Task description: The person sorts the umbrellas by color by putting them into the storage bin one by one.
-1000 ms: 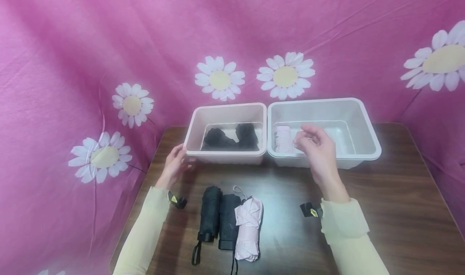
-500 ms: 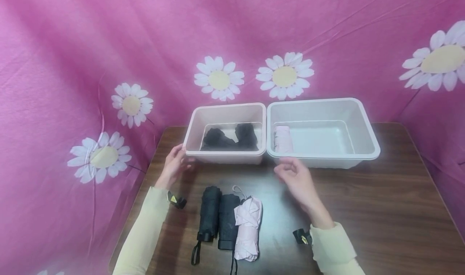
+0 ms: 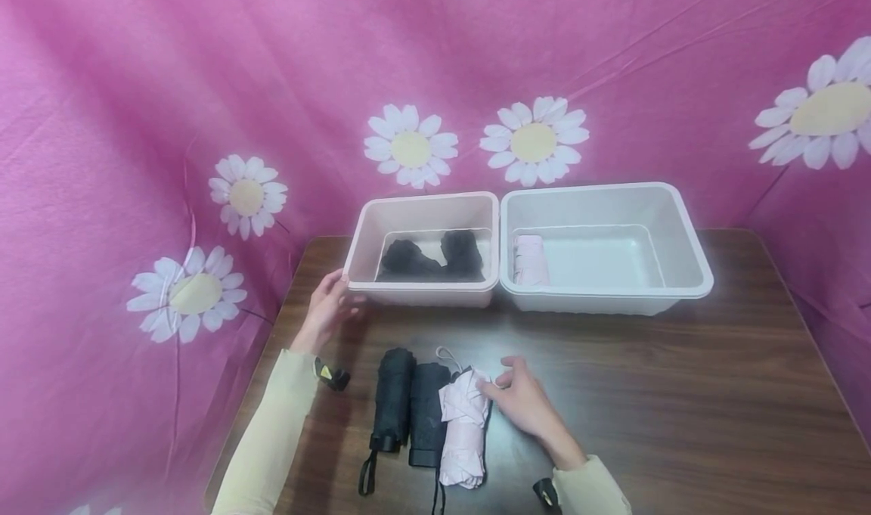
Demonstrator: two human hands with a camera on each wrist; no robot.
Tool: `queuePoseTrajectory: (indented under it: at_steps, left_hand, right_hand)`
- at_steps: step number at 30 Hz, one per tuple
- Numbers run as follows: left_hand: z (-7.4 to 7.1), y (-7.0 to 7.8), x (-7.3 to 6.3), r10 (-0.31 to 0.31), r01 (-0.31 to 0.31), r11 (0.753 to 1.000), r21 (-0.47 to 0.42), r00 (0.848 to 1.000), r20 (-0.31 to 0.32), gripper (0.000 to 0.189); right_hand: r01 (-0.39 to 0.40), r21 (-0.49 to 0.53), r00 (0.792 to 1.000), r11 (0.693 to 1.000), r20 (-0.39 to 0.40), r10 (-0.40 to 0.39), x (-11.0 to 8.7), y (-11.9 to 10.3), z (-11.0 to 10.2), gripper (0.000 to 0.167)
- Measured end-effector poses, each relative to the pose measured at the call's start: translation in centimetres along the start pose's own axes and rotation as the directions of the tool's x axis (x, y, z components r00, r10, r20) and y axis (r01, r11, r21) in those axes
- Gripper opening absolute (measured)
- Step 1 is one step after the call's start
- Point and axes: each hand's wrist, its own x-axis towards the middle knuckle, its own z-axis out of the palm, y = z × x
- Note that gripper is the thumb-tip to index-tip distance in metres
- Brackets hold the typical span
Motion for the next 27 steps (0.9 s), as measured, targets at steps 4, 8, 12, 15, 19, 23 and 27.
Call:
queuePoseTrajectory:
  at_steps: [4, 8, 12, 15, 19, 23, 27]
  left_hand:
    - [0.1, 0.0, 0.0, 0.002, -0.002, 1.000, -0.003, 1.000, 0.001, 0.038]
    - [0.0, 0.0, 0.0, -0.002, 0.002, 1.000, 0.008, 1.000, -0.003, 0.037]
    - [-0.1, -0.1, 0.1, -0.008, 0.008, 1.000, 0.019, 1.000, -0.001, 0.038]
    - [-0.1, -0.2, 0.1, -0.010, 0.010, 1.000, 0.018, 1.000, 0.001, 0.038]
    - [-0.1, -0.2, 0.2, -0.006, 0.006, 1.000, 0.016, 1.000, 0.002, 0.037]
    - [0.0, -0.1, 0.1, -0.002, 0.001, 1.000, 0.011, 1.000, 0.004, 0.038]
    - [0.0, -0.1, 0.0, 0.003, -0.003, 1.000, -0.015, 1.000, 0.010, 0.038]
  right_hand:
    - [-0.003, -0.113, 1.000, 0.994, -0.015, 0.002, -0.4, 0.4, 1.0, 0.074]
    - [0.017, -0.199, 0.999, 0.980, -0.033, -0.024, -0.7, 0.8, 2.0, 0.079]
    - [0.035, -0.256, 0.998, 0.966, -0.050, -0.049, -1.0, 1.1, 3.0, 0.083]
    - [0.042, -0.288, 0.997, 0.957, -0.052, -0.059, -1.2, 1.2, 3.4, 0.089]
    - [0.045, -0.311, 0.998, 0.949, -0.033, -0.058, -1.4, 1.2, 4.0, 0.096]
    - [0.035, -0.316, 0.999, 0.948, -0.020, -0.044, -1.4, 1.4, 4.6, 0.099]
    - [0.040, -0.311, 0.999, 0.950, -0.020, -0.048, -1.3, 1.5, 5.3, 0.100]
